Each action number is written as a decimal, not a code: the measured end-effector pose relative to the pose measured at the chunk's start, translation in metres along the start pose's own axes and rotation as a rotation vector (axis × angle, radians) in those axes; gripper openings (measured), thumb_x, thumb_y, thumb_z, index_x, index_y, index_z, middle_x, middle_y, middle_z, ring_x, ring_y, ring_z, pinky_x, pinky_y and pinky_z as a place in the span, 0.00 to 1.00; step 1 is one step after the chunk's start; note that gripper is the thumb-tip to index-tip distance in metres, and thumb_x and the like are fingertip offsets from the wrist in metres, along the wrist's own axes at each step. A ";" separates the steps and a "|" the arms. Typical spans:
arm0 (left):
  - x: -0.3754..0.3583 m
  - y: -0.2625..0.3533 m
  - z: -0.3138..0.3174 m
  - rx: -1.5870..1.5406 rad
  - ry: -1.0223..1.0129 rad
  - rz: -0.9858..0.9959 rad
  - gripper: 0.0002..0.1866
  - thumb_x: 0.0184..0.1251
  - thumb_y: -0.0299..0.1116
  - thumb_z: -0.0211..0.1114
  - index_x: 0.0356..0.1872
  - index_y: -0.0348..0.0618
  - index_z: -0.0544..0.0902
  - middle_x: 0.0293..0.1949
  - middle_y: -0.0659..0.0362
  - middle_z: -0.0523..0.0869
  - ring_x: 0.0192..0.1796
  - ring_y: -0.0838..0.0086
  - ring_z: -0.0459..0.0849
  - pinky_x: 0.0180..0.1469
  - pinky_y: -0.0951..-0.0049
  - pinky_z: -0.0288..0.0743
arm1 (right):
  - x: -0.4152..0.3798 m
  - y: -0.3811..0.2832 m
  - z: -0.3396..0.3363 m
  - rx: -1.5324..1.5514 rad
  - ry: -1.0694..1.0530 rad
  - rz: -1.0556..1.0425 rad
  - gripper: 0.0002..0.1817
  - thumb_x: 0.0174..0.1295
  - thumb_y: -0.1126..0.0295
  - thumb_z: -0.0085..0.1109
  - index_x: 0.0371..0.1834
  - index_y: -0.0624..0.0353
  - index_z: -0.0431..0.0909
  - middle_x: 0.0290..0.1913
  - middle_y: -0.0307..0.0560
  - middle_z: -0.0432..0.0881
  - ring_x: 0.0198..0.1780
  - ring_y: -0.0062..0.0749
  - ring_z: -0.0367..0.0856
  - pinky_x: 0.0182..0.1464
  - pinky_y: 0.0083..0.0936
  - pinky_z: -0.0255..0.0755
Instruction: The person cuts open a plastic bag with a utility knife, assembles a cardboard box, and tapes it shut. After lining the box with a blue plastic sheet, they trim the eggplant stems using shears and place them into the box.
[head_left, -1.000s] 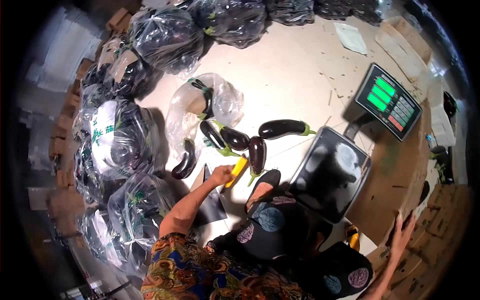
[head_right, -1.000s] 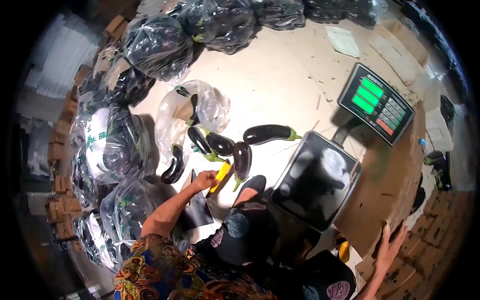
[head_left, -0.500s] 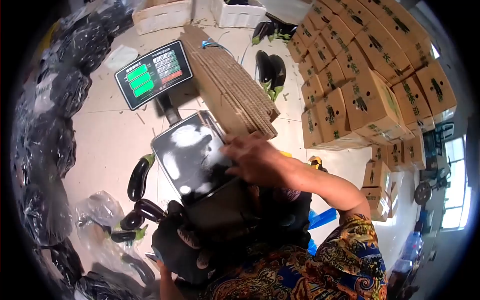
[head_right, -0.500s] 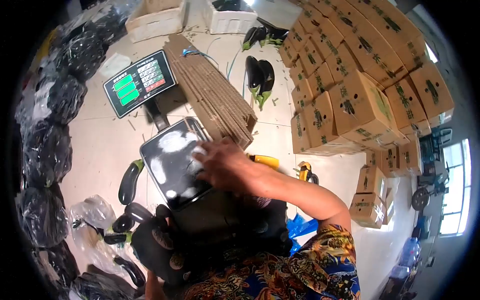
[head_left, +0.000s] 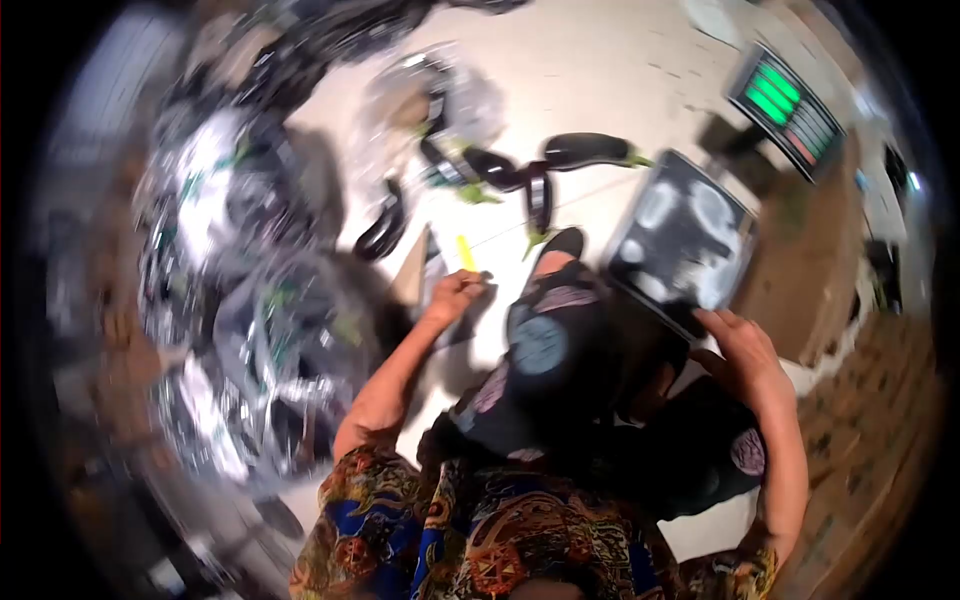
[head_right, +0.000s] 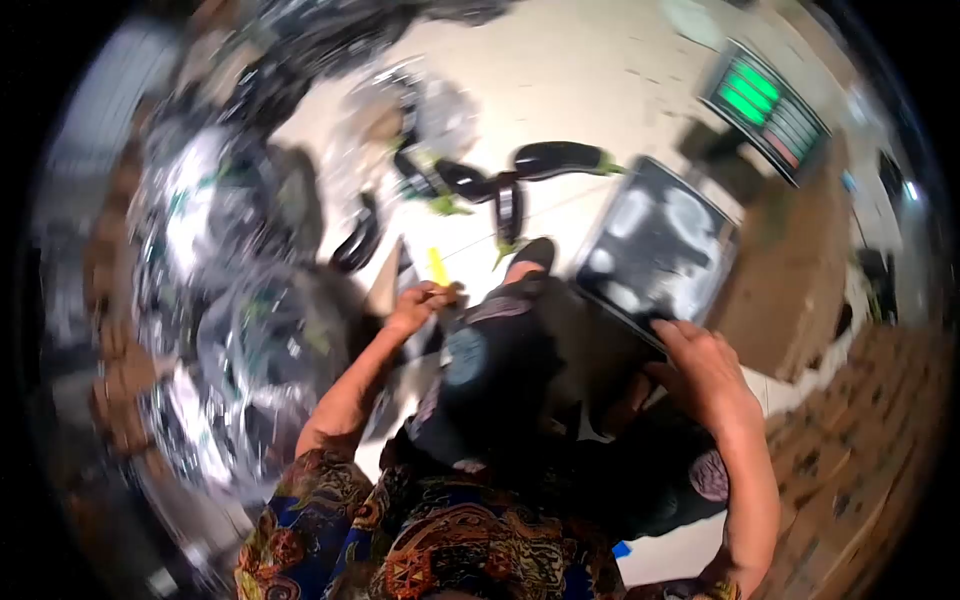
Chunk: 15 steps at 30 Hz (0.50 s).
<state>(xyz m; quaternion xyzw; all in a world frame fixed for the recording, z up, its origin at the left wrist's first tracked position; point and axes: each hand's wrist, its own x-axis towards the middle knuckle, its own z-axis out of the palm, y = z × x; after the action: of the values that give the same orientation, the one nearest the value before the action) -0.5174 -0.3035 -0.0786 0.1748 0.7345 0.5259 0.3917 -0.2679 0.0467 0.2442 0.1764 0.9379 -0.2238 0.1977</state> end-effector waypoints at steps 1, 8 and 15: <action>-0.019 -0.003 0.005 -0.026 0.032 -0.003 0.10 0.68 0.30 0.62 0.46 0.37 0.83 0.39 0.63 0.86 0.41 0.79 0.80 0.48 0.76 0.74 | -0.001 -0.005 0.003 -0.017 0.023 -0.057 0.25 0.57 0.69 0.64 0.59 0.55 0.72 0.52 0.56 0.79 0.53 0.57 0.75 0.53 0.42 0.71; -0.180 0.177 -0.013 0.395 0.324 0.262 0.11 0.65 0.27 0.61 0.47 0.36 0.80 0.44 0.51 0.83 0.44 0.62 0.83 0.48 0.69 0.76 | 0.038 -0.066 -0.012 -0.082 0.120 -0.249 0.22 0.60 0.71 0.60 0.58 0.62 0.73 0.52 0.61 0.78 0.50 0.62 0.75 0.53 0.44 0.69; -0.277 0.208 -0.115 0.847 0.859 0.284 0.19 0.61 0.28 0.64 0.54 0.39 0.75 0.46 0.47 0.80 0.48 0.51 0.79 0.50 0.59 0.73 | 0.077 -0.188 -0.016 0.050 0.306 -0.639 0.17 0.59 0.75 0.60 0.52 0.63 0.76 0.46 0.61 0.81 0.45 0.59 0.79 0.48 0.40 0.73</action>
<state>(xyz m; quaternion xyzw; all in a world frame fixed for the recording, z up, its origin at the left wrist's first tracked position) -0.4622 -0.4817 0.2355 0.1839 0.9411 0.2590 -0.1159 -0.4180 -0.0841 0.2885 -0.0896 0.9587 -0.2682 -0.0293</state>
